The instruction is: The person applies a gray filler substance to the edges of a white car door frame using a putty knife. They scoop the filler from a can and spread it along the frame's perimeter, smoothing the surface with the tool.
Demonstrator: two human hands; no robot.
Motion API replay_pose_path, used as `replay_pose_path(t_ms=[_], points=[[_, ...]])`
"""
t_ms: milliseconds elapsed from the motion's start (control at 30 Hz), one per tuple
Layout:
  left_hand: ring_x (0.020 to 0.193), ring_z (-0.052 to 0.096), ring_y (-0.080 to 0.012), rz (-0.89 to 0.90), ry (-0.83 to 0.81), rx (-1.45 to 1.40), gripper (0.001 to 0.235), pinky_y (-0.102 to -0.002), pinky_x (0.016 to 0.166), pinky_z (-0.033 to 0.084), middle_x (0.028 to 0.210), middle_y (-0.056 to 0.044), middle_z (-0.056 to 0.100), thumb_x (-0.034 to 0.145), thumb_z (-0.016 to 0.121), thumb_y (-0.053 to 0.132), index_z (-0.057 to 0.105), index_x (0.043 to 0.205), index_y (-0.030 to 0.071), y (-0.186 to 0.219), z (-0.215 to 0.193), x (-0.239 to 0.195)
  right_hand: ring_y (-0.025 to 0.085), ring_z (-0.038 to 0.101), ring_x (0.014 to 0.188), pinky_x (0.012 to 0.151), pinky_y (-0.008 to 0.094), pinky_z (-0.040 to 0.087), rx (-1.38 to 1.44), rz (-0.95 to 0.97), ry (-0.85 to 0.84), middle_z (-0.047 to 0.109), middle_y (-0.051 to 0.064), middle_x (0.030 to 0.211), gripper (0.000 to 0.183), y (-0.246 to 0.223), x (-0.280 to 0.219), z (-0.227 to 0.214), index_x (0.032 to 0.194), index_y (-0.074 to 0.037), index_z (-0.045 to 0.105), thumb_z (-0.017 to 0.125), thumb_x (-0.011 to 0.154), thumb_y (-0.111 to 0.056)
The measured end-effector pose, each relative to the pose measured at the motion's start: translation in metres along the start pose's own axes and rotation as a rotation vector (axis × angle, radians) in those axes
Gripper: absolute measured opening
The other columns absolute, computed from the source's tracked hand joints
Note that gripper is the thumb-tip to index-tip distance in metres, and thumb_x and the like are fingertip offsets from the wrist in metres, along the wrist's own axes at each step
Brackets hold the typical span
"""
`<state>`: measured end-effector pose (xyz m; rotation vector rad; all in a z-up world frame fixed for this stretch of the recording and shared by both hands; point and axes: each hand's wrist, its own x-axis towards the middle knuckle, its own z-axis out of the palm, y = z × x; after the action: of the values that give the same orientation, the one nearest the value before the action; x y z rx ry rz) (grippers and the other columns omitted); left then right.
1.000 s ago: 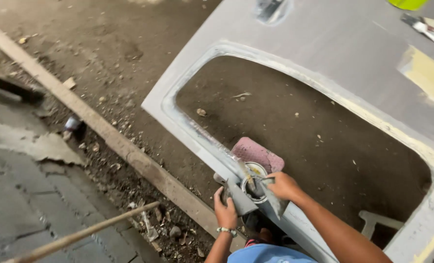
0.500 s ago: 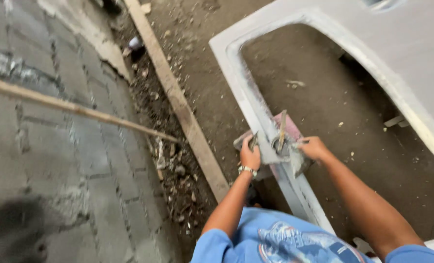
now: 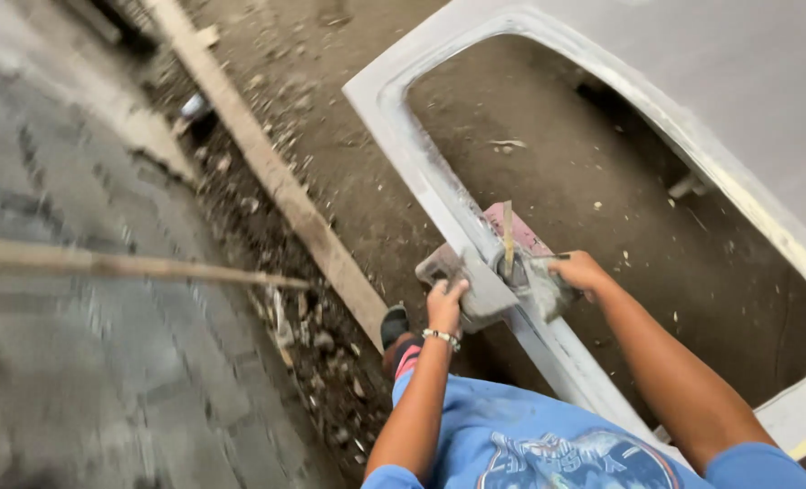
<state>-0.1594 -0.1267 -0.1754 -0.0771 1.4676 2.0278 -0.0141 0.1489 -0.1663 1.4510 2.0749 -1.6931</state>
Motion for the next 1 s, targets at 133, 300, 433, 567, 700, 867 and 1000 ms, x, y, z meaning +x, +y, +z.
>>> replay_pose_path(t_ms=[133,300,433,567,700,867,1000], points=[[0.095,0.066,-0.0197,-0.342,-0.248,-0.108,0.032,-0.031,0.085,0.051,0.104,-0.008,0.072,0.086,0.076,0.008,0.069,0.115,-0.004,0.028,-0.009,0.006,0.023,0.061,0.079,0.069,0.041,0.050,0.063,0.068,0.005,0.070,0.014,0.086,0.034,0.036,-0.008,0.006,0.098,0.008,0.072,0.072,0.080,-0.021],[0.103,0.067,-0.0212,-0.720,-0.517,-0.047,0.048,-0.034,0.095,0.052,0.118,-0.011,0.072,0.082,0.067,-0.001,0.061,0.126,0.018,0.061,0.005,0.034,0.022,0.063,0.071,0.066,0.038,0.051,0.141,0.164,0.029,0.071,0.011,0.077,0.022,-0.014,-0.050,0.011,0.089,0.001,0.074,0.067,0.076,-0.016],[0.110,0.060,-0.0201,-0.651,-0.626,0.108,0.050,-0.030,0.098,0.049,0.130,-0.012,0.065,0.087,0.070,-0.004,0.064,0.130,0.021,0.031,0.007,0.059,0.021,0.060,0.068,0.063,0.039,0.050,0.221,0.195,0.018,0.068,0.009,0.075,0.020,0.016,-0.048,0.019,0.091,-0.001,0.073,0.067,0.076,-0.013],[0.123,0.057,-0.0212,-0.581,-0.719,0.209,0.009,-0.032,0.095,0.048,0.160,-0.012,0.041,0.083,0.070,-0.003,0.062,0.084,0.000,0.028,0.016,0.058,0.018,0.058,0.067,0.062,0.037,0.049,0.268,0.127,-0.082,0.066,0.007,0.075,0.021,0.016,-0.037,0.022,0.091,0.005,0.072,0.067,0.079,-0.012],[0.154,0.031,-0.0190,-0.490,-0.641,0.263,0.011,-0.030,0.107,0.040,0.169,-0.016,0.014,0.079,0.069,-0.003,0.062,0.074,0.004,0.028,0.020,0.046,0.015,0.060,0.066,0.062,0.033,0.051,0.492,0.148,-0.190,0.069,0.003,0.073,0.023,0.037,-0.032,0.039,0.094,0.001,0.075,0.064,0.074,-0.001],[0.161,0.008,-0.0213,-0.415,-0.679,0.379,0.012,-0.031,0.116,0.031,0.166,-0.033,0.017,0.080,0.071,-0.003,0.063,0.075,0.004,0.038,0.027,0.050,0.014,0.058,0.063,0.059,0.031,0.048,0.564,0.083,-0.194,0.068,0.004,0.073,0.019,0.028,-0.047,0.042,0.090,0.003,0.074,0.063,0.075,0.001],[0.159,0.019,-0.0283,-0.404,-0.678,0.433,0.012,-0.032,0.115,0.031,0.167,-0.026,0.017,0.077,0.073,-0.002,0.064,0.074,0.006,0.064,0.046,0.056,0.012,0.055,0.060,0.056,0.031,0.044,0.552,0.017,-0.170,0.065,0.003,0.070,0.011,0.029,-0.036,0.044,0.083,0.004,0.071,0.063,0.077,0.000]])
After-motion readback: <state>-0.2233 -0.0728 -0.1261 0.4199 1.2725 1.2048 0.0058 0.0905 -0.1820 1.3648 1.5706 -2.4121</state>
